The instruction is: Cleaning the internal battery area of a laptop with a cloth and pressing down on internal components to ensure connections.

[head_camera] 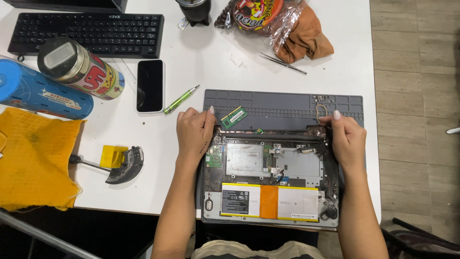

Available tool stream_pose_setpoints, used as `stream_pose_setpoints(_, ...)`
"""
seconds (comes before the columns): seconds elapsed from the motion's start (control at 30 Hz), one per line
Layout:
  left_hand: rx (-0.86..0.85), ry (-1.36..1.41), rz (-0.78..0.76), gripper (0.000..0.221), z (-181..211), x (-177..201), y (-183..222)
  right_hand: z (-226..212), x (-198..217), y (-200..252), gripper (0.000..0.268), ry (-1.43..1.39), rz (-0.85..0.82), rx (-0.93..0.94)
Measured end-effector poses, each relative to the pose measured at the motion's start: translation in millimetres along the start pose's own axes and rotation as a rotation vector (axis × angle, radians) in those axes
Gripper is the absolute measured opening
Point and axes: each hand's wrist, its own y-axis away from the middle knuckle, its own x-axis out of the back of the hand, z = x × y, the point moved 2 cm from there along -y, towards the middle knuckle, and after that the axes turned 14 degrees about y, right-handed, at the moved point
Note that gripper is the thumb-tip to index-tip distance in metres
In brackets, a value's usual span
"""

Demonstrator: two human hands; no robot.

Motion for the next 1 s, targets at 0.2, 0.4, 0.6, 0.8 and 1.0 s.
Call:
stream_pose_setpoints(0.2,0.089,0.052,-0.03,0.053,0,2,-2,2,3,-1,0.045,-0.034,-0.032,0.043)
stream_pose_setpoints(0.4,0.173,0.101,-0.061,0.053,6,5,-7,18,0,-3,0.05,-0.044,-0.064,0.074)
stream_pose_setpoints(0.6,0.194,0.096,-0.043,0.05,3,2,-4,8,2,-7,0.05,-0.063,-0.037,0.126)
stream_pose_setpoints(0.8,0.194,0.1,-0.026,0.046,-5,-7,-3,-1,7,-7,0.055,-0.125,-0.077,0.083)
stream_pose_setpoints(1.0,0.22,0.112,-0.035,0.041,-7,-1,-2,2,6,-9,0.055,-0.161,-0.117,0.048)
